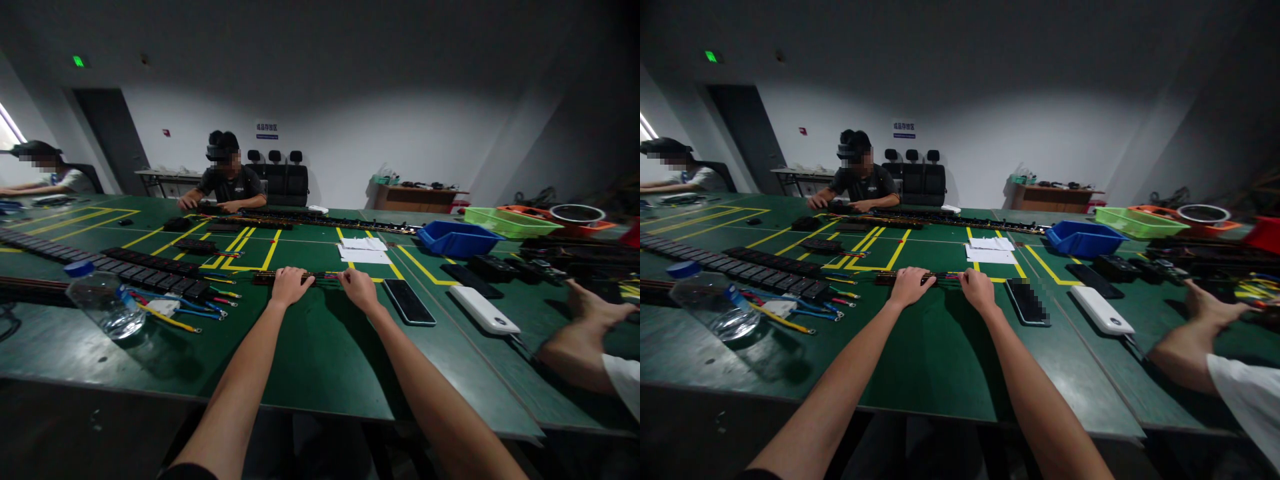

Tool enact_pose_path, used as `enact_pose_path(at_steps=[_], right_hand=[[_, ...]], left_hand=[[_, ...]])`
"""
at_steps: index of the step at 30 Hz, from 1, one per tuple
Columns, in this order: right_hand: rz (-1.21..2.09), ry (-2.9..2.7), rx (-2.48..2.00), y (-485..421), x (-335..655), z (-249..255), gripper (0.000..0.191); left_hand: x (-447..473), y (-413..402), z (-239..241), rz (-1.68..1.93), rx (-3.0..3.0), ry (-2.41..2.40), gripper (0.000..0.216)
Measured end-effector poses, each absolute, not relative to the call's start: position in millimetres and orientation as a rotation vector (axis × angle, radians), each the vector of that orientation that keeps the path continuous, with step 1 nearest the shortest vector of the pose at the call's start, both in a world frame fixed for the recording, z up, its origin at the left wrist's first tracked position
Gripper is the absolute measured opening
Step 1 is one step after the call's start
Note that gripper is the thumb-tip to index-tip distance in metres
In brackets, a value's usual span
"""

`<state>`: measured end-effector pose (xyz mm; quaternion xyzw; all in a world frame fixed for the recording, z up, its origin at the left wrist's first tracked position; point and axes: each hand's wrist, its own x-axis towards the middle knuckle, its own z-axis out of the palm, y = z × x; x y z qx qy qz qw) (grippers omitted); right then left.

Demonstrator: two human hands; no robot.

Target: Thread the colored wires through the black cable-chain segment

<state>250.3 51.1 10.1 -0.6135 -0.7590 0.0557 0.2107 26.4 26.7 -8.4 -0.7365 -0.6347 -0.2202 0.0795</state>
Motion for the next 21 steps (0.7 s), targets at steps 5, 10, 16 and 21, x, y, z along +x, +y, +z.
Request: enact_pose_path(at_steps=[5, 10, 16, 21], right_hand=[[0.136, -2.096, -1.743, 49, 250, 11, 0.039], [0.247, -1.947, -1.914, 47, 251, 14, 0.047], [0.337, -1.879, -1.984, 51, 254, 10, 0.049], [0.311, -1.884, -1.790, 57, 255, 1, 0.033]], left_hand=[[26, 26, -7, -0.672, -2.222, -1.887, 0.054], [26, 26, -7, -0.680, -2.218, -1.880, 0.055], [25, 28, -9, -0.689, -2.234, -1.896, 0.054], [25, 28, -9, -0.698, -2.236, -1.891, 0.056]])
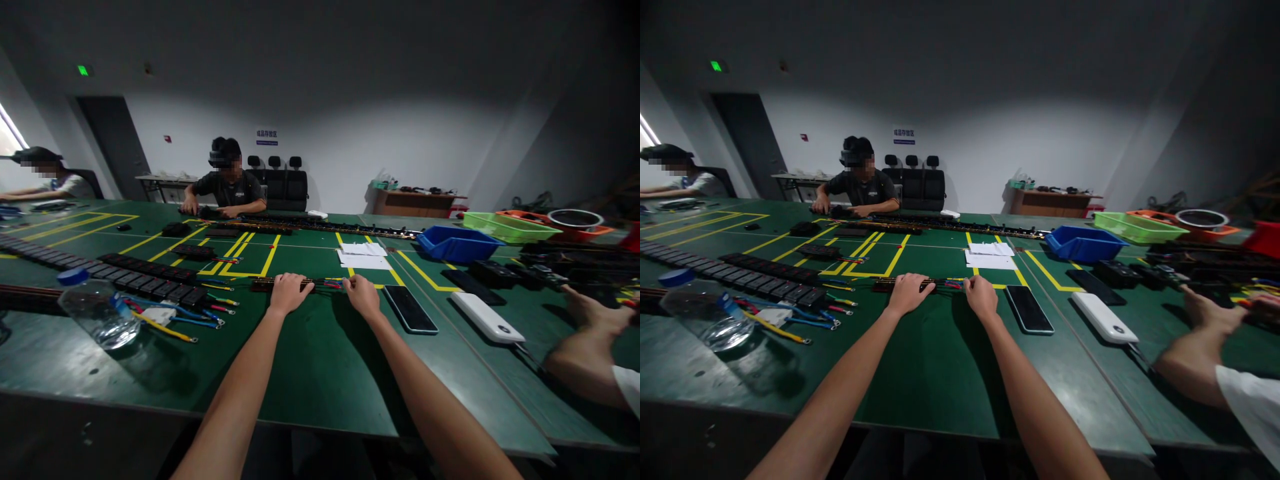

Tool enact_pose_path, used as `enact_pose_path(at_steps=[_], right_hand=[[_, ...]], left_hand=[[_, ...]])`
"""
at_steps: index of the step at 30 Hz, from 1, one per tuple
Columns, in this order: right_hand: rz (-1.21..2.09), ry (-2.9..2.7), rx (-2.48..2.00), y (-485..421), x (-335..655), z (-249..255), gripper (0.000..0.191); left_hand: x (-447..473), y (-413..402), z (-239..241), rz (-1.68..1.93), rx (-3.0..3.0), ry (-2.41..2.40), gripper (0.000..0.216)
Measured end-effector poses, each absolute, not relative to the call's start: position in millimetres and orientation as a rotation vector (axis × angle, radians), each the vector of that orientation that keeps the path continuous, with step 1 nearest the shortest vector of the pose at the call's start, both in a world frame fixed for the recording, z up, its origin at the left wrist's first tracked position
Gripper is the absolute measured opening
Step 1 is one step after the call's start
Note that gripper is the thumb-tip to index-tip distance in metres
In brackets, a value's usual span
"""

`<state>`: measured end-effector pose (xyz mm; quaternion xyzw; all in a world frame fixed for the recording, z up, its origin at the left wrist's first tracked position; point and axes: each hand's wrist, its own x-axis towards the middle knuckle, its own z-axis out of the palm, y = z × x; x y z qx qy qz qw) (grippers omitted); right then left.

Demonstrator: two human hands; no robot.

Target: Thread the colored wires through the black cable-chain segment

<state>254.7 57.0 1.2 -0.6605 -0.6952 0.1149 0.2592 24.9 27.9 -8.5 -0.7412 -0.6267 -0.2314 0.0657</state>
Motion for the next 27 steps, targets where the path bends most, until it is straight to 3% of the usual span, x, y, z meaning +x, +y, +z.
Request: enact_pose_path(at_steps=[8, 27], right_hand=[[0.142, -1.889, -1.595, 58.8, 252.9, -3.6, 0.020], [0.369, -2.001, -1.720, 59.5, 252.4, -6.3, 0.044]], left_hand=[[24.6, 27.6, -11.1, -0.696, -2.205, -1.887, 0.057], [24.8, 26.9, -9.1, -0.687, -2.227, -1.887, 0.057]])
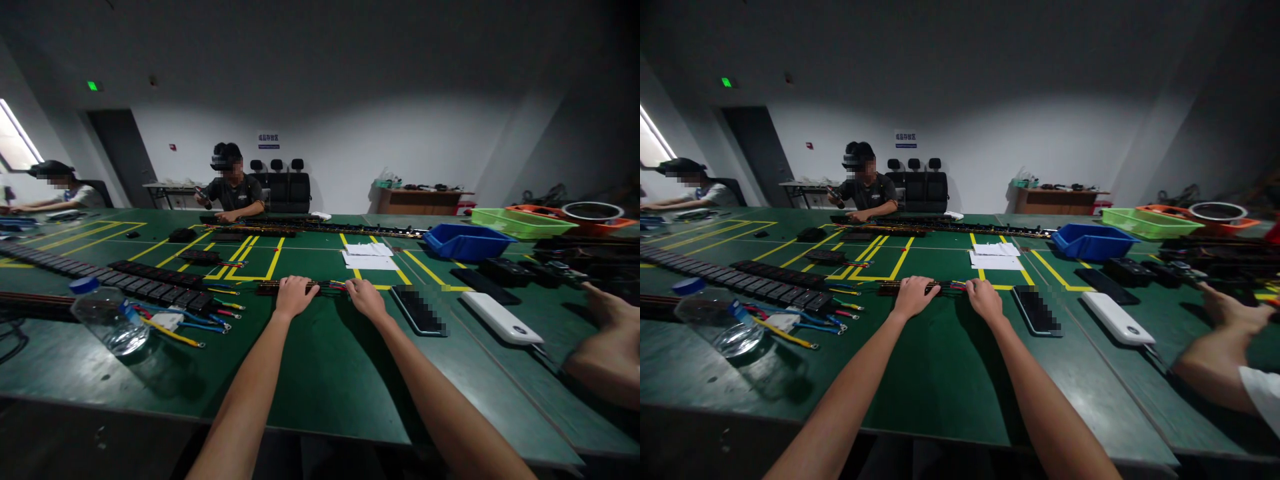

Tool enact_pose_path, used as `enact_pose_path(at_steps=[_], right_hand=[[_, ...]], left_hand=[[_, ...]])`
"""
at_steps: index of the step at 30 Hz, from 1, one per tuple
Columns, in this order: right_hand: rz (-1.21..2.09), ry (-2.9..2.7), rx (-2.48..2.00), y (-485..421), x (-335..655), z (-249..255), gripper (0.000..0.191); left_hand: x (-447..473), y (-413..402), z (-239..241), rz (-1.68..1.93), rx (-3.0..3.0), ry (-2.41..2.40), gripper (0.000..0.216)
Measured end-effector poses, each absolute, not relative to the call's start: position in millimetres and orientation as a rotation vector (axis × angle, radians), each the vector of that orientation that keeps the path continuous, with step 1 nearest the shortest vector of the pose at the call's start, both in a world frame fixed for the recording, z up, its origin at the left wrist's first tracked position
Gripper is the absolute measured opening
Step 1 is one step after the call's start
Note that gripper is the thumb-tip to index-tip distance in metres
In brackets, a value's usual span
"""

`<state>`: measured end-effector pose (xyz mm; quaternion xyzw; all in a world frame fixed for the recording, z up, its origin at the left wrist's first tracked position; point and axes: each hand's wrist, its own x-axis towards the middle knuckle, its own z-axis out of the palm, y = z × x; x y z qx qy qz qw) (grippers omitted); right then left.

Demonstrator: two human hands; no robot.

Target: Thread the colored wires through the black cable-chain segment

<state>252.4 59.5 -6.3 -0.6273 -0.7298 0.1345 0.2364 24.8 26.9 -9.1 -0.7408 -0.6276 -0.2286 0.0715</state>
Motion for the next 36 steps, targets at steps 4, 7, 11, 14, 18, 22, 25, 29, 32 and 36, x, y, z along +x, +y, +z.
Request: enact_pose_path(at_steps=[4, 7, 11, 14, 18, 22, 25, 29, 32, 36], right_hand=[[0.354, -1.880, -1.749, 64, 253, -11, 0.045], [0.390, -1.825, -1.692, 70, 253, -17, 0.045], [0.397, -1.754, -1.385, 78, 253, -21, 0.041], [0.376, -1.751, -1.231, 80, 253, -20, 0.043], [0.345, -1.757, -1.361, 78, 254, -18, 0.040], [0.339, -1.792, -1.614, 71, 255, -13, 0.041], [0.346, -1.849, -1.708, 66, 255, -8, 0.042], [0.414, -1.964, -1.768, 62, 253, -3, 0.047], [0.455, -2.008, -1.778, 60, 252, -2, 0.051], [0.402, -1.913, -1.787, 59, 252, 1, 0.047]], left_hand=[[25, 27, -10, -0.690, -2.225, -1.887, 0.056], [25, 27, -10, -0.676, -2.205, -1.891, 0.055], [25, 28, -10, -0.667, -2.200, -1.893, 0.055], [25, 28, -10, -0.672, -2.209, -1.890, 0.056], [25, 28, -10, -0.663, -2.211, -1.894, 0.056], [24, 27, -9, -0.660, -2.220, -1.896, 0.057], [24, 27, -9, -0.673, -2.224, -1.890, 0.058], [25, 27, -9, -0.675, -2.214, -1.902, 0.057], [25, 27, -8, -0.676, -2.223, -1.904, 0.057], [25, 27, -9, -0.679, -2.220, -1.900, 0.056]])
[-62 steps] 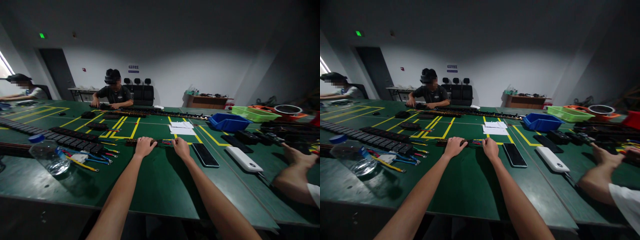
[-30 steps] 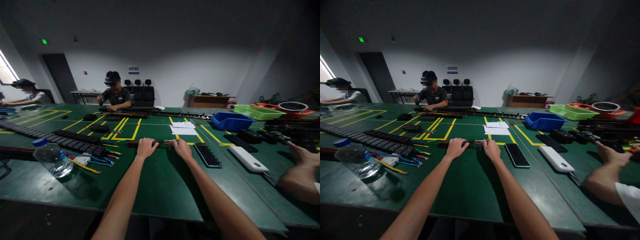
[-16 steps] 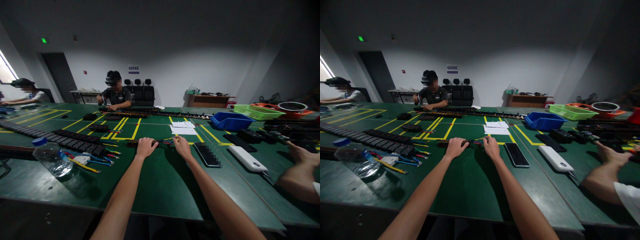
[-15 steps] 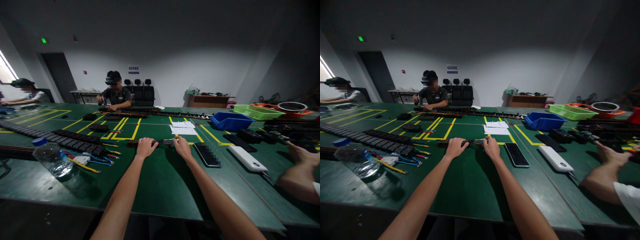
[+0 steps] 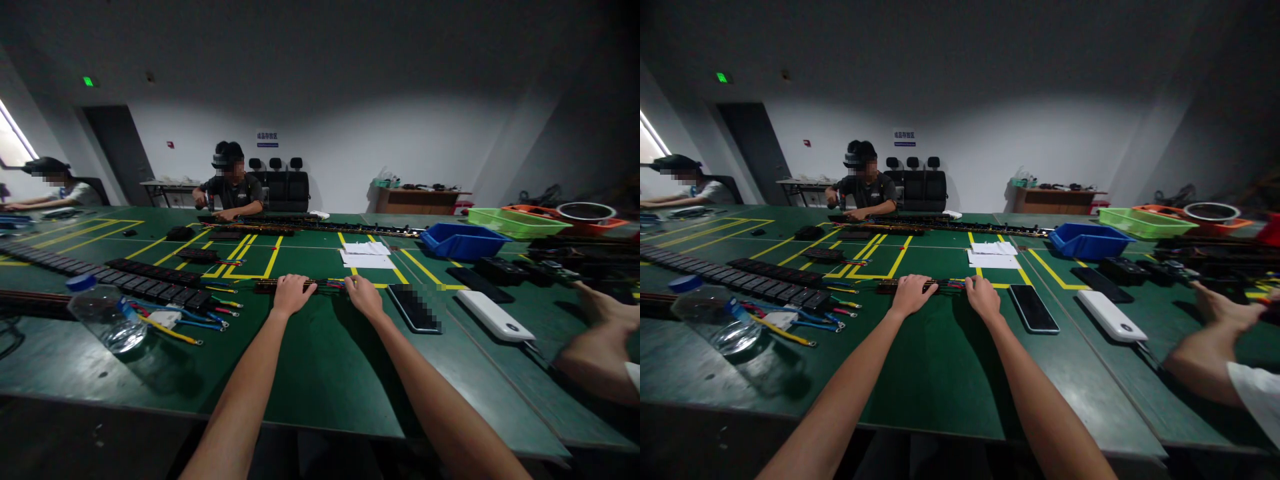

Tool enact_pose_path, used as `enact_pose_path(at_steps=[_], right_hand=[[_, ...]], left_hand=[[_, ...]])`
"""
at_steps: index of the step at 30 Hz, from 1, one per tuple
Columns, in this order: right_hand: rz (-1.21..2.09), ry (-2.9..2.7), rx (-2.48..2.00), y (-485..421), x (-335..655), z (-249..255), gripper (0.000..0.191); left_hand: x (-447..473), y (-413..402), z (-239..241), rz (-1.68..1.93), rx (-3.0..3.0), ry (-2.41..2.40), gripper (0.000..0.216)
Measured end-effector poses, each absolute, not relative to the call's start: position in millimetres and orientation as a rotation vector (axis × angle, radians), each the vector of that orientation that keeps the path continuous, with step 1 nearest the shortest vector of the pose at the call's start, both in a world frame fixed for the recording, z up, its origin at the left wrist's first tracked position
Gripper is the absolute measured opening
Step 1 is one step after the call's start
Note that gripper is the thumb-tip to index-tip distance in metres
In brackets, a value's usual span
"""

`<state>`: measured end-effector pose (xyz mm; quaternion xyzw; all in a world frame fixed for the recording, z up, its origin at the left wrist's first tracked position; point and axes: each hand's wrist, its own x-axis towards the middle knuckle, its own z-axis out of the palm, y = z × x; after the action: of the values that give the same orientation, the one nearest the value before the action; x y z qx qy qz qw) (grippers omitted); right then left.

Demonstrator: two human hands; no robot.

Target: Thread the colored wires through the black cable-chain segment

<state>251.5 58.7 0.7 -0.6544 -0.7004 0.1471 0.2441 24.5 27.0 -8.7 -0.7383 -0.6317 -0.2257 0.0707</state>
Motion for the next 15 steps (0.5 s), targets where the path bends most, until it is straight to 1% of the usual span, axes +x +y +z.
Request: enact_pose_path(at_steps=[4, 6, 9, 12, 15], right_hand=[[0.293, -1.796, -1.784, 56.7, 252.3, 4.4, 0.043], [0.270, -1.808, -1.773, 55.0, 252.5, 6.2, 0.046], [0.292, -1.861, -1.812, 52.5, 251.8, 7.5, 0.051], [0.334, -1.896, -1.836, 51.2, 250.9, 7.7, 0.050], [0.307, -1.866, -1.802, 51.0, 251.0, 8.2, 0.050]], left_hand=[[24.4, 27.1, -8.7, -0.677, -2.227, -1.902, 0.056], [24.6, 26.6, -8.1, -0.677, -2.238, -1.900, 0.056], [25.2, 25.6, -7.0, -0.678, -2.238, -1.905, 0.056], [25.5, 25.1, -6.6, -0.680, -2.229, -1.904, 0.057], [25.0, 25.5, -7.1, -0.678, -2.227, -1.900, 0.057]])
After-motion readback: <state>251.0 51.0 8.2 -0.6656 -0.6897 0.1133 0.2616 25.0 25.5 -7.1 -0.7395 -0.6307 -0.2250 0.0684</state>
